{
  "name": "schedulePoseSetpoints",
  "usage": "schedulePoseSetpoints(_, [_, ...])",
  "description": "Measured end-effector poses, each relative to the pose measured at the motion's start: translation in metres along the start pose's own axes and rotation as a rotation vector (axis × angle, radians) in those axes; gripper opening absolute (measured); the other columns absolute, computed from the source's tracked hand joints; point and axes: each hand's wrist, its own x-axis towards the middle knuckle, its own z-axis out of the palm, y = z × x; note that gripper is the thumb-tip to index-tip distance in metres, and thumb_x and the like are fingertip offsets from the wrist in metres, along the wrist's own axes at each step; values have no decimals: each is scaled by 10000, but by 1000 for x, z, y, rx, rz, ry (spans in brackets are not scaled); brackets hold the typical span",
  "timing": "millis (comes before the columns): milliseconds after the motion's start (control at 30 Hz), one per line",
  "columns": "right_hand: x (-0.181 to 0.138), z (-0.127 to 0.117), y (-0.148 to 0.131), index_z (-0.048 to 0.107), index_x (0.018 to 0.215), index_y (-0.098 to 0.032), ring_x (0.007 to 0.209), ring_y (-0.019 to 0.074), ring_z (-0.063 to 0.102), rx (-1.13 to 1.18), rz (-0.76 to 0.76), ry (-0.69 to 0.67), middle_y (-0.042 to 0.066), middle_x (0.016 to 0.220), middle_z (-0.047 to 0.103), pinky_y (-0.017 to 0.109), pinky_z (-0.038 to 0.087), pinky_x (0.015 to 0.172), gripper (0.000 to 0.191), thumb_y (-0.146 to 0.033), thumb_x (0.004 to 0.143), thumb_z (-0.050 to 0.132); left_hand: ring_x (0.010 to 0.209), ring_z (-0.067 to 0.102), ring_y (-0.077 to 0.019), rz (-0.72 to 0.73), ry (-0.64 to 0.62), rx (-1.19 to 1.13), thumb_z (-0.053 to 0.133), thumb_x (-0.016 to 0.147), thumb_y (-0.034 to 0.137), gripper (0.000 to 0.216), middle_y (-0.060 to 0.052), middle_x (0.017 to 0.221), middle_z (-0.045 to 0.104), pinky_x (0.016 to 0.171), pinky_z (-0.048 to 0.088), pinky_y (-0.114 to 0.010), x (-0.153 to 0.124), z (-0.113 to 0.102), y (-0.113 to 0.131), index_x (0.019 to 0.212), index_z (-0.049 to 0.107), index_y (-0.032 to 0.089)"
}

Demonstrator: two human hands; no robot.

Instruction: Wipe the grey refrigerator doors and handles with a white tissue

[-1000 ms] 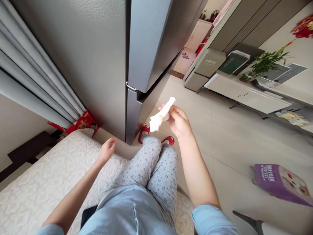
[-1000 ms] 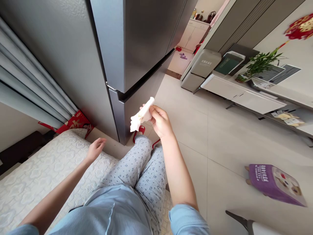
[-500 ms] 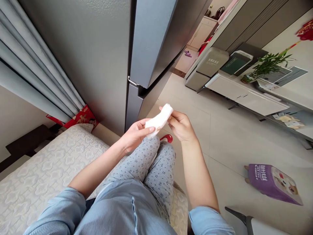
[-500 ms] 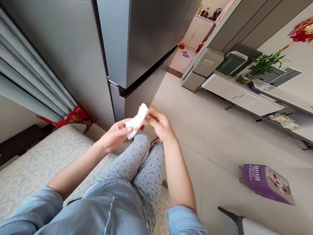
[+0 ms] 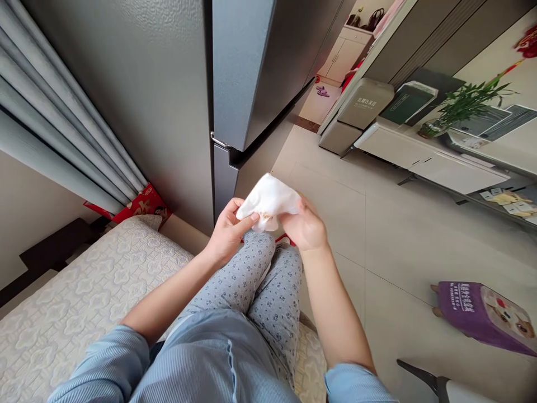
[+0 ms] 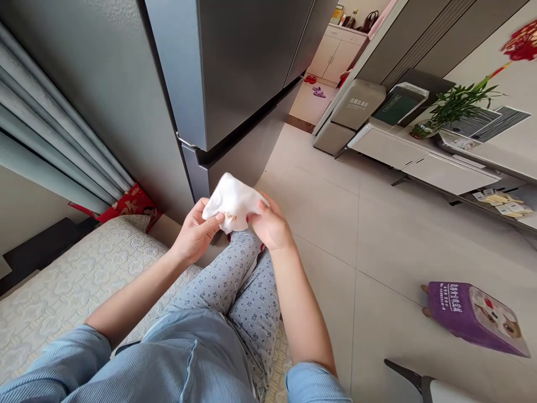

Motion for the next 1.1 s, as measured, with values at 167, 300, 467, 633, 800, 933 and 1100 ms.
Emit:
schedulePoseSetpoints(167, [-8, 18, 39, 735, 1078, -272, 1225, 300, 695, 139, 98, 12, 75, 1153, 780, 480, 620, 1031, 606, -764, 728, 785, 819, 656, -123, -119, 22, -150, 951, 735, 339, 477, 10, 959, 692, 740, 536, -239, -1, 9, -8, 1002, 579, 206])
schedulePoseSetpoints(300, [-8, 21, 51, 745, 1121, -281, 1343, 269, 655, 110, 125, 52, 52, 1288, 765, 433, 589, 1120, 552, -707, 771, 783, 857, 677, -141, -357, -80, -266, 957, 700, 236, 463, -28, 981, 714, 825, 558, -264, -1, 7, -15, 1053, 665, 169])
schedulePoseSetpoints(467, [-9, 12, 53, 791, 1007, -263, 991, 251, 779, 82, 284, 50, 57, 1009, 822, 342, 668, 816, 536, -648, 656, 917, 813, 685, -131, -528, -44, -372, 967, 679, 194, 379, -40, 897, 724, 793, 563, -242, 1, -8, -28, 946, 706, 132])
schedulePoseSetpoints(633, [-2, 7, 53, 757, 927, -255, 748, 144, 723, 56, 270, 51, -5, 801, 758, 269, 647, 712, 467, -608, 683, 942, 897, 709, -135, -567, 44, -314, 977, 683, 206, 475, -46, 995, 744, 857, 547, -255, -9, -29, -36, 1062, 694, 165])
schedulePoseSetpoints(800, [40, -2, 23, 743, 947, -242, 770, 142, 695, -89, 48, 93, 1, 908, 759, 304, 653, 765, 464, -516, 658, 981, 1061, 681, -174, -389, 300, 183, 848, 803, 323, 417, -90, 1170, 718, 929, 503, -292, -26, -99, -53, 1142, 646, 189])
schedulePoseSetpoints(933, [86, -5, -8, 772, 1021, -249, 818, 173, 693, -455, -245, 157, 15, 980, 762, 322, 625, 763, 354, -392, 735, 922, 1152, 638, -218, -92, 672, 728, 585, 873, 222, 174, -107, 1184, 669, 1075, 482, -379, -31, -188, -58, 1046, 584, 195])
schedulePoseSetpoints(1100, [127, -1, -25, 807, 964, -263, 1098, 236, 687, -888, -660, 196, 52, 1097, 738, 400, 559, 1044, 160, -195, 848, 721, 1252, 583, -352, -197, 952, 1434, 468, 920, 248, 299, -183, 1265, 635, 1126, 422, -548, -46, -282, -46, 1167, 609, 155])
